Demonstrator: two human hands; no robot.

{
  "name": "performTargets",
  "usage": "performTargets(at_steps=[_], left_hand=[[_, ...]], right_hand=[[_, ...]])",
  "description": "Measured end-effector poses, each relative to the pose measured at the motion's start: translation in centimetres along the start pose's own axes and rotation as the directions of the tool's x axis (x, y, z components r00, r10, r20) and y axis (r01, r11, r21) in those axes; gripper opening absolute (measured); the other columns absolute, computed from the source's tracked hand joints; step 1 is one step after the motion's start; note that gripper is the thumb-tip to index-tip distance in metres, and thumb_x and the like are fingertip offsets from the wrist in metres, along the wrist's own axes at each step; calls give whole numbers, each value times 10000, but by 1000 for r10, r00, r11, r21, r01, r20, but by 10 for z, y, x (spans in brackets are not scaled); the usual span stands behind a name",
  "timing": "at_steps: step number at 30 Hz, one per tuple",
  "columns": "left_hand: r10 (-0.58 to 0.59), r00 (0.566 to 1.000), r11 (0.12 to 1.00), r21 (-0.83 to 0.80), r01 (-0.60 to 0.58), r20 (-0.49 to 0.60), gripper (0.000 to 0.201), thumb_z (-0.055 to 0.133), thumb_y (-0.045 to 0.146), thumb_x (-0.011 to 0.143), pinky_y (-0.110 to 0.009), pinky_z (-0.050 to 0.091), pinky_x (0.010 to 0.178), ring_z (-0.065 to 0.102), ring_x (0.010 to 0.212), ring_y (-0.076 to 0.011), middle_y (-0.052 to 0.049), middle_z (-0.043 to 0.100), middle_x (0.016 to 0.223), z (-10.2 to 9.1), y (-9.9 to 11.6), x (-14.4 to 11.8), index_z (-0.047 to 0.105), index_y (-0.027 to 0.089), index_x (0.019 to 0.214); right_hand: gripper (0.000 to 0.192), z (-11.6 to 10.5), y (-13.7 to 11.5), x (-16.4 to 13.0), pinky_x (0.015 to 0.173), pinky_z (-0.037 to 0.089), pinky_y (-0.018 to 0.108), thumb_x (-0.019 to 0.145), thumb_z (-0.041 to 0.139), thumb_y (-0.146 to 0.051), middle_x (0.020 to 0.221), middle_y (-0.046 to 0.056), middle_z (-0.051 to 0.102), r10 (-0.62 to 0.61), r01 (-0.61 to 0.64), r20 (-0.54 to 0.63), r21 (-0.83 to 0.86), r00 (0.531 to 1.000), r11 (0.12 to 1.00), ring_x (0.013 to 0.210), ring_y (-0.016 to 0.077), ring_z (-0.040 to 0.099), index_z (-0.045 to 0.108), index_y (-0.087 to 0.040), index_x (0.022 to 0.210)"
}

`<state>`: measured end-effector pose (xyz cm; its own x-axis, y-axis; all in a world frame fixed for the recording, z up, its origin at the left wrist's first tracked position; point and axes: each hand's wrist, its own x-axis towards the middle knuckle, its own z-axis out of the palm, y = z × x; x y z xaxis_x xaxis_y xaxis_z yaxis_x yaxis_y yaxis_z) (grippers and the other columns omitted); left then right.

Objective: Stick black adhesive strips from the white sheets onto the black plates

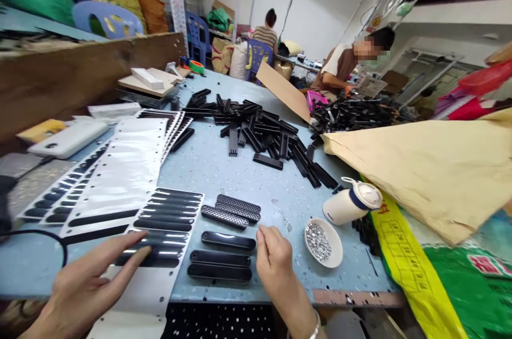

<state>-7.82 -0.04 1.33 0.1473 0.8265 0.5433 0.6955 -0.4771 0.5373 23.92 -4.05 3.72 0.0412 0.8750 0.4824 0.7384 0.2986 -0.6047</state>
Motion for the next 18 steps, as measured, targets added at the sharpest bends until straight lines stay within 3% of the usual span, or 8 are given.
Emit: performTargets(at_steps=[3, 6, 10, 12, 14, 15, 17, 18], left_hand=[[149, 983, 970, 177, -166, 106, 385, 663, 286, 818, -459, 526, 901, 662, 1095, -354, -101, 729, 1159, -22, -12, -45, 625, 246, 1198], [199, 955, 948, 203, -244, 221, 488, 641, 234, 827, -481, 506, 960, 555, 1249, -371, -119, 659, 1292, -37, -4, -91, 561, 223, 1309], [-37, 999, 988, 149, 31, 40, 417, 622, 189, 839, -447, 501, 989, 607, 1201, -311, -113, 672, 1269, -59, 12, -124, 600, 242, 1253], [-204, 975, 966, 144, 214, -86, 284, 675, 247, 812, -375, 558, 882, 705, 1012, -278, -89, 748, 1099, -72, 11, -128, 680, 242, 1096], [-418, 903, 900, 89, 427, -104, 191, 722, 332, 768, -323, 580, 756, 734, 829, -251, -57, 778, 909, -80, 7, -124, 726, 231, 930], [-524, 851, 851, 21, 525, -39, 180, 731, 360, 752, -308, 576, 714, 730, 776, -241, -44, 778, 842, -80, 6, -121, 736, 225, 871], [-662, 717, 688, -201, 697, 219, 200, 728, 387, 737, -290, 556, 651, 712, 714, -228, -38, 770, 770, -76, 6, -113, 747, 203, 813], [-672, 648, 557, -333, 761, 357, 217, 725, 390, 734, -278, 539, 617, 697, 680, -217, -40, 765, 748, -71, 8, -109, 748, 186, 803]], right_hand=[[243, 30, -47, -8, 659, 550, 308, 905, 475, -85, 834, 88, 688, -146, 126, 92, 194, 985, 973, 735, 203, 663, 664, -168, 1035], [294, 78, -90, -24, 786, 569, 384, 854, 493, -93, 983, 139, 700, -398, 341, 138, 317, 907, 885, 886, 256, 667, 638, -150, 1103], [385, 131, -111, -46, 906, 511, 555, 834, 578, -216, 1193, 215, 657, -438, 384, 302, 221, 847, 896, 1150, 387, 583, 593, -91, 1198], [375, 143, -107, -54, 883, 506, 577, 836, 592, -220, 1211, 232, 652, -467, 427, 300, 190, 832, 884, 1183, 409, 564, 594, -83, 1185], [364, 144, -102, -60, 873, 506, 575, 843, 588, -204, 1215, 232, 654, -497, 456, 277, 202, 823, 867, 1194, 405, 562, 591, -85, 1186], [367, 143, -99, -63, 870, 507, 572, 842, 590, -205, 1208, 227, 659, -505, 460, 264, 216, 822, 861, 1189, 400, 568, 589, -89, 1190], [377, 138, -98, -66, 864, 512, 567, 835, 597, -214, 1199, 213, 668, -513, 456, 255, 251, 820, 854, 1175, 393, 580, 591, -100, 1194], [374, 135, -98, -66, 861, 514, 563, 830, 605, -227, 1188, 205, 675, -508, 445, 251, 269, 824, 854, 1161, 390, 589, 600, -109, 1185]])
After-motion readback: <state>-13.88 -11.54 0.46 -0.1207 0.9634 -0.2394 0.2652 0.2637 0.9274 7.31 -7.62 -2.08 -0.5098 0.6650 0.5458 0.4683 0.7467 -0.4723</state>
